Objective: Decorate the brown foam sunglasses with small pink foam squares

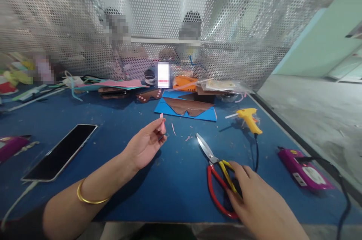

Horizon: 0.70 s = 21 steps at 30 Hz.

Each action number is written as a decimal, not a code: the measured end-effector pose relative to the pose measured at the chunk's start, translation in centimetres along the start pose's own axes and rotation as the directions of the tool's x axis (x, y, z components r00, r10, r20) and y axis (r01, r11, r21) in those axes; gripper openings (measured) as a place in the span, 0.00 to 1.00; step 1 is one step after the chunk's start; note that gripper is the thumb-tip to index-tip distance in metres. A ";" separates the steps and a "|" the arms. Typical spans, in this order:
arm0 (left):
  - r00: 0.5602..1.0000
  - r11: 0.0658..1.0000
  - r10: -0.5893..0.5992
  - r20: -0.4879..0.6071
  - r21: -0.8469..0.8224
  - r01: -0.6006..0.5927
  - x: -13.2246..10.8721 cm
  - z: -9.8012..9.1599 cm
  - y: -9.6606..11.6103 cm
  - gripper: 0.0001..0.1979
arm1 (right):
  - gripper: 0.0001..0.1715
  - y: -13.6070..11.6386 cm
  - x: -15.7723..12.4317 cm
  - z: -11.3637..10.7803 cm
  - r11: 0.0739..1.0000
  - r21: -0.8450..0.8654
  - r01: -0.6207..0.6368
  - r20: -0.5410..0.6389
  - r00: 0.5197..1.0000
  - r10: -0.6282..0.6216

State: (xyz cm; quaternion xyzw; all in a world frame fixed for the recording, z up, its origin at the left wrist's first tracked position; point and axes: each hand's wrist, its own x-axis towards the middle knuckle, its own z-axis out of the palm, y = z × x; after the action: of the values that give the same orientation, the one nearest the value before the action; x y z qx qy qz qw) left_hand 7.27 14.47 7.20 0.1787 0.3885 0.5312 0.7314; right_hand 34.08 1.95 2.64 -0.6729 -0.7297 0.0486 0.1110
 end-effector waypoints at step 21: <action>0.990 0.922 -0.120 0.074 -0.361 0.139 -2.2 0.5 1.2 0.02 | 0.45 -11.4 -0.6 3.6 0.032 0.993 -0.111 0.110 0.994 0.014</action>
State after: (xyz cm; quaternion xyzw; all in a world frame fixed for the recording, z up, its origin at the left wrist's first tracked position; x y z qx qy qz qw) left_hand 6.54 13.03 9.14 0.0269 0.2756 0.5400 0.7948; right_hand 22.26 0.59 1.62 -0.4359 -0.4644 0.5698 0.5193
